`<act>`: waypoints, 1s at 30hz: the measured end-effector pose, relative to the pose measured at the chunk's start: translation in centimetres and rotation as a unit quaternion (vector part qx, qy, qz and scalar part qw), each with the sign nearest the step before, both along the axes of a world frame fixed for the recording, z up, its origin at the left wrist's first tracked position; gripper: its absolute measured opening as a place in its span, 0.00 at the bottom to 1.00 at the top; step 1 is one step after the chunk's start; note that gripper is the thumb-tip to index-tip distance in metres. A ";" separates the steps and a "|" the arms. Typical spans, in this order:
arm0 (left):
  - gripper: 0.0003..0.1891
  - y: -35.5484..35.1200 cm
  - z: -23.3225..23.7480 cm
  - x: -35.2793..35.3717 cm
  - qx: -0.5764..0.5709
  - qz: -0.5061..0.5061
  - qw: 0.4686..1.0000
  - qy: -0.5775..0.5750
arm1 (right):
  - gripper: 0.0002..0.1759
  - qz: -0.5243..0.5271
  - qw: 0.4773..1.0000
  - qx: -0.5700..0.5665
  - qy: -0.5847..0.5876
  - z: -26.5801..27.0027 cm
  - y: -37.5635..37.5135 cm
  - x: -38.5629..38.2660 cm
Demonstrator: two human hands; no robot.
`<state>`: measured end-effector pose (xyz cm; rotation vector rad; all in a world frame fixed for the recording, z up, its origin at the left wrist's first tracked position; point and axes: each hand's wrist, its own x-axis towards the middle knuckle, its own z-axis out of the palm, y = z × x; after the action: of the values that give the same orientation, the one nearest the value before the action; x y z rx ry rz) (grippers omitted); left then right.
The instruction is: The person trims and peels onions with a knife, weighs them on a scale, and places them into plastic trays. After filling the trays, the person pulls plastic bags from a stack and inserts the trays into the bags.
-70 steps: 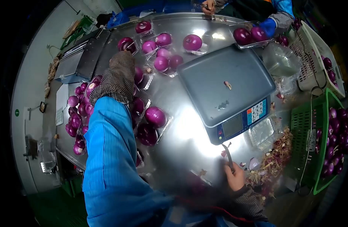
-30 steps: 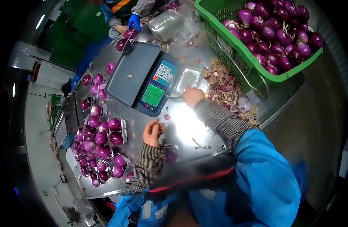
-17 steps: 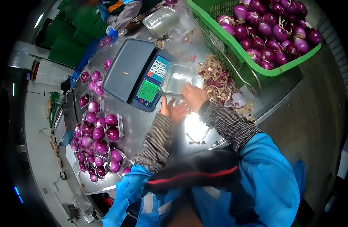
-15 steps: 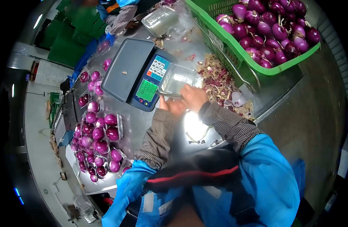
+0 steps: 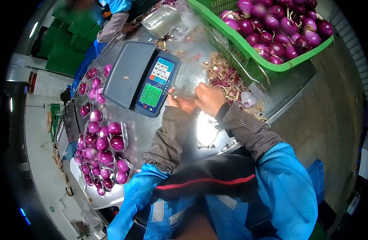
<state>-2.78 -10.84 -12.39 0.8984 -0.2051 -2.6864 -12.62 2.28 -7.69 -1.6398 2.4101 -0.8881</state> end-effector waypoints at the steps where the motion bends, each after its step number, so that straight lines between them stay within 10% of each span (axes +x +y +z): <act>1: 0.35 0.1 0.0 -0.1 -0.002 0.002 1.000 -0.002 | 0.10 -0.005 1.000 -0.007 -0.001 -0.1 0.1 0.0; 22: 0.42 -1.3 0.0 -1.8 -0.043 0.024 0.998 -0.026 | 0.09 -0.013 0.991 -0.104 0.083 1.2 3.2 -1.1; 28: 0.48 -8.5 -1.3 -1.0 -0.260 -0.134 0.936 -0.197 | 0.06 0.104 0.979 -0.143 0.102 -0.2 6.1 1.9; 30: 0.45 -14.0 -5.0 1.9 -0.511 -0.192 0.808 -0.224 | 0.03 0.147 0.980 -0.092 0.098 -1.1 6.9 3.1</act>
<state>-0.87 -24.87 -17.41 1.1072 -1.8748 -2.0200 -9.57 9.16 -8.83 -2.1757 2.1670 -0.9609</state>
